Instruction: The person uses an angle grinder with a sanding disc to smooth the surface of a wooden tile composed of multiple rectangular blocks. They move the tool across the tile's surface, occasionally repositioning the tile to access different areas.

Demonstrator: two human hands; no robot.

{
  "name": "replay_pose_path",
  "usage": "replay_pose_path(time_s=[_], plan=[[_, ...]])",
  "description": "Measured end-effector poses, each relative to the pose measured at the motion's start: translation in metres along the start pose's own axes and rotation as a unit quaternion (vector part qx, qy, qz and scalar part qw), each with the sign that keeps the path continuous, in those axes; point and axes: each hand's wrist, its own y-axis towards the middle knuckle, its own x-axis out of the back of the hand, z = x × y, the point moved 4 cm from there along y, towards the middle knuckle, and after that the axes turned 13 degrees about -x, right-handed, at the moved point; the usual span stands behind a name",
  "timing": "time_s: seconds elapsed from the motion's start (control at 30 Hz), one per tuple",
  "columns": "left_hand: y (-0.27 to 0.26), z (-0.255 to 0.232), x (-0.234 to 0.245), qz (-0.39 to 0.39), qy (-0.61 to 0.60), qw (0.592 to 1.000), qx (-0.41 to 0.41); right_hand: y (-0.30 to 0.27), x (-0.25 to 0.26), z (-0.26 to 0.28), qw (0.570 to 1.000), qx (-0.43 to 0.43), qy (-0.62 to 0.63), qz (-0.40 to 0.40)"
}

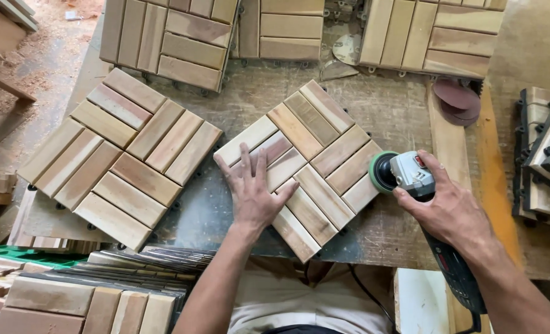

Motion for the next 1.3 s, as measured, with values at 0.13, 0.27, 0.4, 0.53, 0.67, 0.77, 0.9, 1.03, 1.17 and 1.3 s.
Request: replay_pose_path(time_s=[0.13,0.27,0.4,0.53,0.67,0.77,0.9,1.03,1.17,1.3], plan=[[0.029,0.009,0.000,-0.001,-0.035,0.999,-0.039,-0.001,-0.008,-0.002,1.000,0.011,-0.008,-0.011],[0.056,0.016,-0.006,0.061,-0.067,0.994,-0.067,-0.009,-0.019,0.004,0.999,0.046,-0.021,0.002],[0.087,0.030,-0.026,0.100,-0.092,0.983,-0.120,-0.014,-0.031,0.005,0.997,0.064,-0.036,0.026],[0.119,0.030,-0.019,0.172,-0.124,0.969,-0.127,-0.013,-0.022,0.007,0.998,0.054,-0.027,0.020],[0.144,0.030,-0.023,0.200,-0.119,0.959,-0.161,-0.005,0.002,0.004,0.999,-0.035,0.022,0.009],[0.165,0.019,-0.004,0.287,-0.129,0.940,-0.130,0.003,0.015,0.002,0.995,-0.084,0.046,-0.002],[0.186,-0.001,0.017,0.347,-0.090,0.933,-0.034,-0.001,0.015,0.015,0.995,-0.089,0.044,-0.004],[0.203,-0.010,-0.008,0.285,-0.018,0.958,-0.008,-0.015,-0.005,0.033,0.995,-0.039,0.093,-0.009],[0.216,-0.009,-0.017,0.232,-0.067,0.969,0.045,-0.030,-0.021,0.052,0.999,-0.007,0.037,0.012],[0.222,0.002,-0.031,0.170,-0.063,0.983,0.031,-0.034,-0.030,0.045,0.999,-0.020,-0.008,0.032]])
